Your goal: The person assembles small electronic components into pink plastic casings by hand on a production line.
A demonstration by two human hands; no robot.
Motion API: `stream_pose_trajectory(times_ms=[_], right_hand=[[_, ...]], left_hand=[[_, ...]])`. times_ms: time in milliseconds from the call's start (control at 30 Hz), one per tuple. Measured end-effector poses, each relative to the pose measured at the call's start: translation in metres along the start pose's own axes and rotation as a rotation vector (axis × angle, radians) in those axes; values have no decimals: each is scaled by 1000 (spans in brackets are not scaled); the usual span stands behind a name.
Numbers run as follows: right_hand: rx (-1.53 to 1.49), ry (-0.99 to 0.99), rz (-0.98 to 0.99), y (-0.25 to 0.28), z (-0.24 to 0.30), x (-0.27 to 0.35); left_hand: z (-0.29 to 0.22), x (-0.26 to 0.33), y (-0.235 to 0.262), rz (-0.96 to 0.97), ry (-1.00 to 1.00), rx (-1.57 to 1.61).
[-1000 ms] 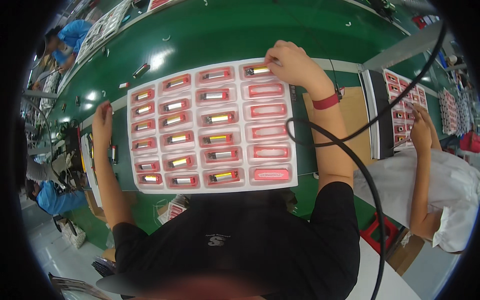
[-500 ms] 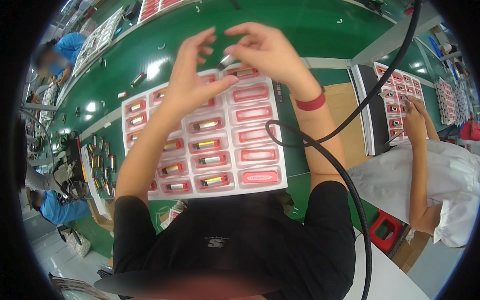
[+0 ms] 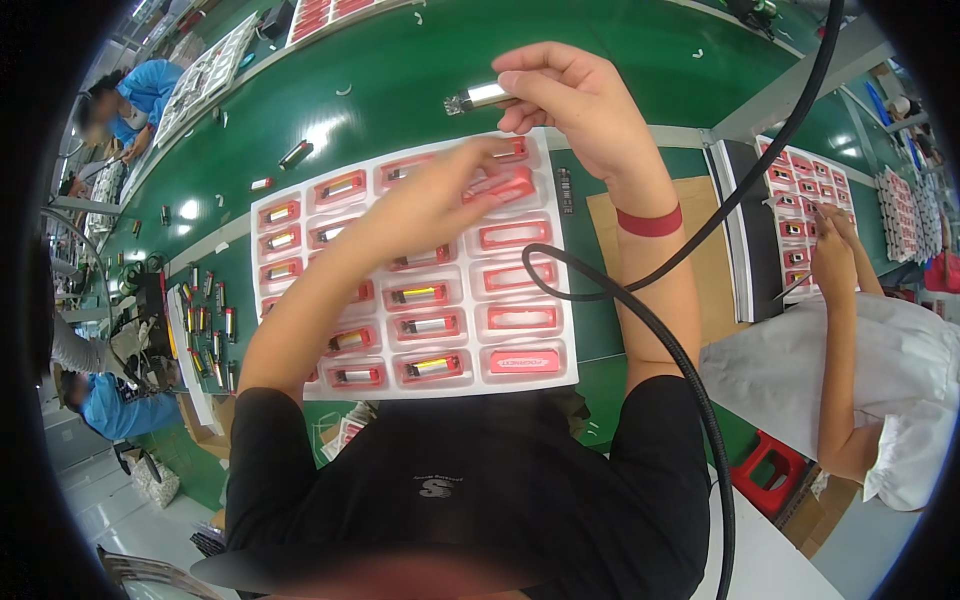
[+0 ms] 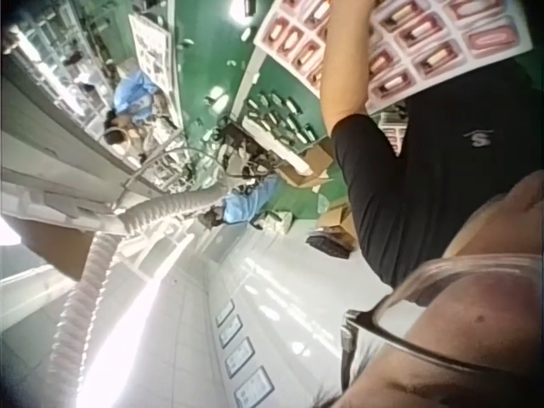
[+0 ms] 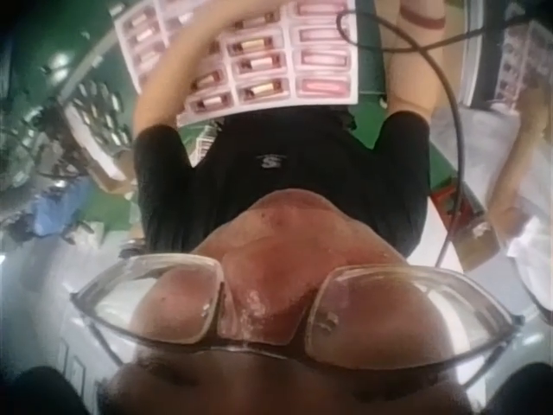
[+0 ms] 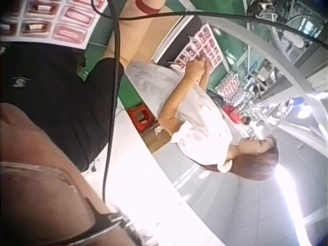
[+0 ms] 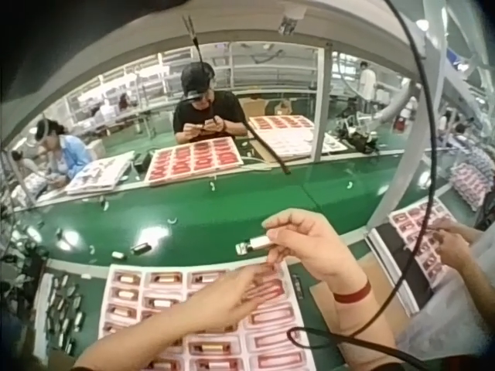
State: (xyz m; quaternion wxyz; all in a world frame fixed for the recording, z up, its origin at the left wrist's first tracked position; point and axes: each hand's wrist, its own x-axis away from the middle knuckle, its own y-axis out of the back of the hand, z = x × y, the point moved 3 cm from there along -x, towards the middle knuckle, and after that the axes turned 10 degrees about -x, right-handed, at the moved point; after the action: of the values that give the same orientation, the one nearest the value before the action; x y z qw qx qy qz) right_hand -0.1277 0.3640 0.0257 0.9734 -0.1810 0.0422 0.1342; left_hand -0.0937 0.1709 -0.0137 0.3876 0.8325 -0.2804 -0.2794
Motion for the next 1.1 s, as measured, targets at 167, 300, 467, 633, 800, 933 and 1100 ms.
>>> stream_pose_trajectory(times_ms=[167, 300, 467, 633, 800, 933, 1100], right_hand=[[-24, 20, 55, -20, -5, 5], [-46, -2, 35, -42, -17, 11], [-87, -36, 16, -54, -22, 17], [-19, -73, 59, -59, -28, 19], [-21, -92, 83, -60, -31, 19], [92, -43, 109, -64, -30, 21], [65, -11, 131, -72, -26, 24]], left_hand=[[31, 42, 37, -219, 359, 1074], [20, 58, 48, -222, 384, 1603], [22, 60, 57, -309, 361, 791], [13, 60, 66, -336, 281, 491], [12, 63, 63, -377, 195, 375], [18, 67, 58, -409, 192, 371], [19, 68, 56, -433, 354, 575]])
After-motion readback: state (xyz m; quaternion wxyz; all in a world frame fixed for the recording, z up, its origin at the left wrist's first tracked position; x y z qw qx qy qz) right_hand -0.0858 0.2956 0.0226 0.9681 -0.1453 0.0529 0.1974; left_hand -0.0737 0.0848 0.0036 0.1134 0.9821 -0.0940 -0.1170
